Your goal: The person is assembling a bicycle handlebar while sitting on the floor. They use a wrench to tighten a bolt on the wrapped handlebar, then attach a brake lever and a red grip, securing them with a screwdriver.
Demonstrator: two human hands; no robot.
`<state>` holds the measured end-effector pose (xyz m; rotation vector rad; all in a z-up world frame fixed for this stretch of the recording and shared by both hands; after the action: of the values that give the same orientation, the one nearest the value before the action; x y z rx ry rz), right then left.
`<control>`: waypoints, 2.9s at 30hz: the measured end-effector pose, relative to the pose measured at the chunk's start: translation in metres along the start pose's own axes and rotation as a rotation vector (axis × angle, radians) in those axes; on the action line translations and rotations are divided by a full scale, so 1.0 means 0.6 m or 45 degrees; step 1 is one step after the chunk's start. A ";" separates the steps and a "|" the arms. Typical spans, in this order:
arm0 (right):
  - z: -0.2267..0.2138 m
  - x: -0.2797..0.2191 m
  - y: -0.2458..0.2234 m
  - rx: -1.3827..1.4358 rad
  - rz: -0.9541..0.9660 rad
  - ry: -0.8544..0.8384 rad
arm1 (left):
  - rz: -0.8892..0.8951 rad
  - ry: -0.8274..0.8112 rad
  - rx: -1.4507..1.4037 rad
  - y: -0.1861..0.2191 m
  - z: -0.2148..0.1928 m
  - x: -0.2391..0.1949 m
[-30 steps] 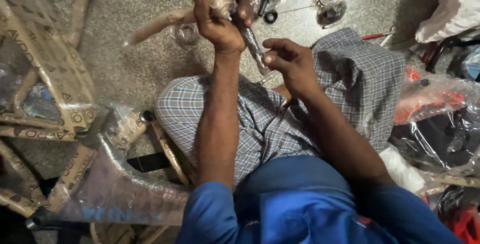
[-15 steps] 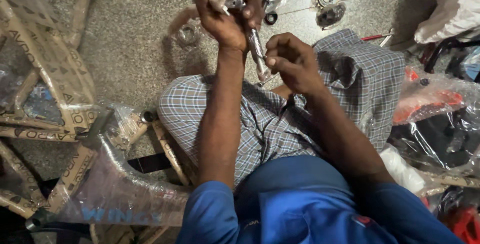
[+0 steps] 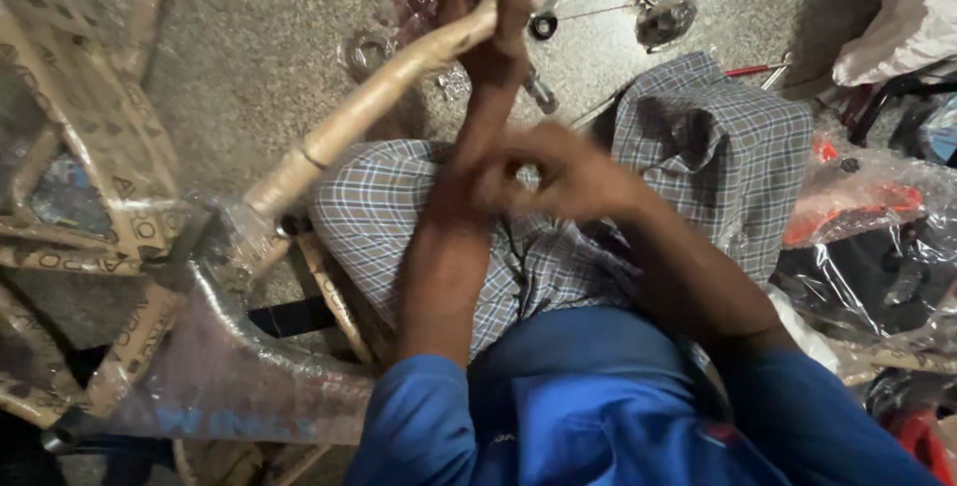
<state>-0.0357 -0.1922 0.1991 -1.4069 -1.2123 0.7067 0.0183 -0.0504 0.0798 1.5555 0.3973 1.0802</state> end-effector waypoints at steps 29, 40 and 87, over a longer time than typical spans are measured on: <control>0.080 -0.042 0.219 -0.870 0.085 0.237 | -0.715 0.468 -0.804 0.008 -0.045 0.061; -0.045 -0.047 0.150 0.233 0.544 0.852 | -0.722 0.249 -1.116 0.010 -0.038 0.055; -0.015 -0.030 0.125 -0.015 0.645 0.540 | -0.724 -0.496 -1.223 0.026 -0.021 0.027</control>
<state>-0.0118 -0.2033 0.1258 -1.7877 -0.5315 0.6905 0.0120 -0.0353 0.0999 0.6807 0.0114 0.3785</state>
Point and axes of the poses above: each hand's wrist, its own x-axis towards the middle knuckle, its own z-axis out of the palm, y = z × x, the point moved 2 cm from there along x, towards the middle knuckle, and after that the axes turned 9 degrees about -z, right-handed, at the moved point
